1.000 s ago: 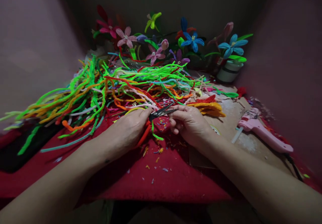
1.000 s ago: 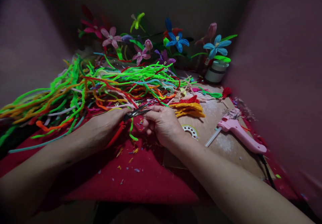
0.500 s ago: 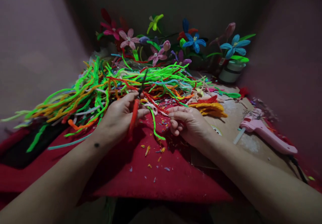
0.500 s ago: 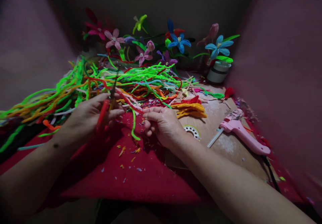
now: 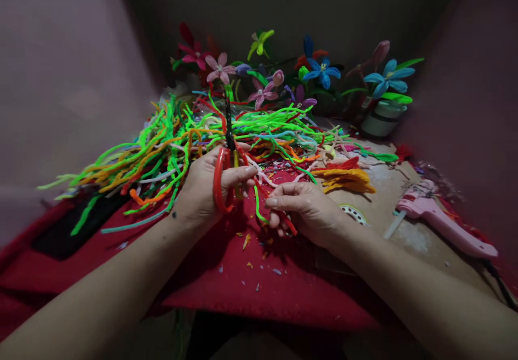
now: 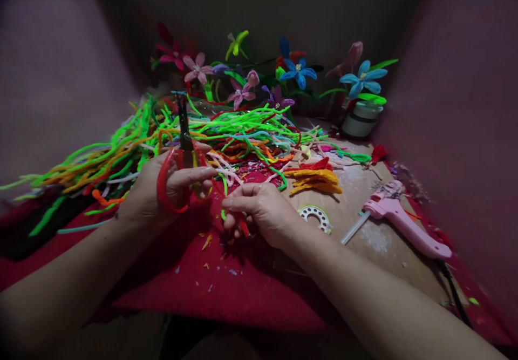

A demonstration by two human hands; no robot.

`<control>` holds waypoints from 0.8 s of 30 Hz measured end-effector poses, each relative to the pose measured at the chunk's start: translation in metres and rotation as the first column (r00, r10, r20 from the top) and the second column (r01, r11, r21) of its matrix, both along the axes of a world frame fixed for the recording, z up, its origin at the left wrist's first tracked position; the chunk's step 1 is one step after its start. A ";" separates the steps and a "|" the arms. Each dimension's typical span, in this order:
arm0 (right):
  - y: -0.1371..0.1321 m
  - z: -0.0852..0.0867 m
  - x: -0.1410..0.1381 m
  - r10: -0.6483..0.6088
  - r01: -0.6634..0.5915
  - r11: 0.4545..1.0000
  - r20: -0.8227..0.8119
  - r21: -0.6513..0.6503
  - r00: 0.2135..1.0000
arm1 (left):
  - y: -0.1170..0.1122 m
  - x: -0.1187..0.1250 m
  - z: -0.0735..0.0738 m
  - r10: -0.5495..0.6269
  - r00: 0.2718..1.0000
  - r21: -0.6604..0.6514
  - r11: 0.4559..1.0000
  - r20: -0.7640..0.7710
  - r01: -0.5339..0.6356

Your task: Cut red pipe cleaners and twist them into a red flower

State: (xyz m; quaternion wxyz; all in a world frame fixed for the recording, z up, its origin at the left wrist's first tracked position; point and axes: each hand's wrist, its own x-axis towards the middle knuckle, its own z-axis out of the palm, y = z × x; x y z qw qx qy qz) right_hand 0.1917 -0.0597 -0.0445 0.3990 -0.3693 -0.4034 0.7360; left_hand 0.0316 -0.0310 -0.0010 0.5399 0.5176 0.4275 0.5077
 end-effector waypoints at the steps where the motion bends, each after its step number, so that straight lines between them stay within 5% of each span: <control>1: 0.000 0.000 0.000 -0.009 0.010 1.000 0.023 -0.008 1.000 | -0.001 0.000 0.000 0.016 1.000 0.017 1.000 0.010 -0.016; 11: -0.001 0.005 -0.002 -0.031 0.034 0.999 0.189 -0.010 0.981 | -0.007 0.001 0.006 0.047 0.999 0.104 0.993 0.021 -0.049; 17: -0.002 0.005 0.000 0.004 0.000 1.000 0.122 -0.030 0.993 | 0.006 -0.005 0.008 0.105 0.993 0.106 0.988 0.062 -0.111; 24: -0.002 0.006 0.002 0.204 -0.208 0.970 -0.046 -0.126 0.978 | 0.005 -0.007 0.001 0.013 0.992 0.034 0.999 0.124 -0.017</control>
